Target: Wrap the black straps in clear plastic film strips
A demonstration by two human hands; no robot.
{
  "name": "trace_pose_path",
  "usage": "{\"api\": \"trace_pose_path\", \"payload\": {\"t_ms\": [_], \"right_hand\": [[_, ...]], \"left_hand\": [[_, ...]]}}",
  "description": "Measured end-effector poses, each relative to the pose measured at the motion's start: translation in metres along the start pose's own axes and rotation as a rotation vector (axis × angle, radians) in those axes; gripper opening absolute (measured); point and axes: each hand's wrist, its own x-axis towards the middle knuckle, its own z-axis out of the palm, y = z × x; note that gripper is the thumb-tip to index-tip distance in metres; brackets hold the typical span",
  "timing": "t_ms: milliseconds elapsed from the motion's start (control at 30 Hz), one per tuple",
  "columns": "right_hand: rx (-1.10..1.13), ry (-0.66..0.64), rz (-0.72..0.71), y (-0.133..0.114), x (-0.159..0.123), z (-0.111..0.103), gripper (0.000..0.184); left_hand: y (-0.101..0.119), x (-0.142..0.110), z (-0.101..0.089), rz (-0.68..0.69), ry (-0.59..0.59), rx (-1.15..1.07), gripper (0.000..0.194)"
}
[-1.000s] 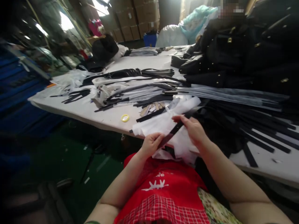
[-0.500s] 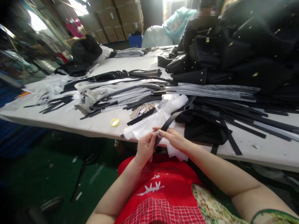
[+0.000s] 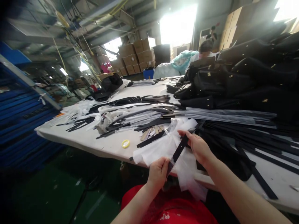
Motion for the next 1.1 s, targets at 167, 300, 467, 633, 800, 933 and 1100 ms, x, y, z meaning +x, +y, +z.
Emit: {"api": "trace_pose_path", "payload": {"t_ms": [167,300,467,633,800,933,1100], "right_hand": [[-0.059,-0.275,0.115,-0.007,-0.006,0.008,0.05],[0.036,-0.136,0.002,-0.028,0.002,0.004,0.048],[-0.125,-0.245,-0.021,-0.03,-0.002,0.011,0.049],[-0.236,-0.308,-0.024,-0.02,-0.013,0.019,0.05],[-0.11,-0.295,0.051,-0.016,-0.015,0.017,0.048],[0.108,-0.23,0.113,-0.014,-0.019,0.017,0.043],[0.147,-0.071,0.009,-0.026,-0.012,0.01,0.044]], "left_hand": [[0.011,0.015,-0.001,0.03,0.097,-0.053,0.038],[0.017,0.019,-0.004,0.053,0.065,-0.018,0.039],[0.024,0.023,-0.009,0.043,0.116,-0.065,0.041],[0.027,0.024,-0.011,0.041,0.129,-0.065,0.041],[0.021,0.02,-0.006,0.009,0.137,-0.113,0.046],[0.014,0.015,0.0,-0.121,0.032,-0.244,0.053],[0.012,0.008,0.006,-0.164,-0.138,-0.347,0.055]]}}
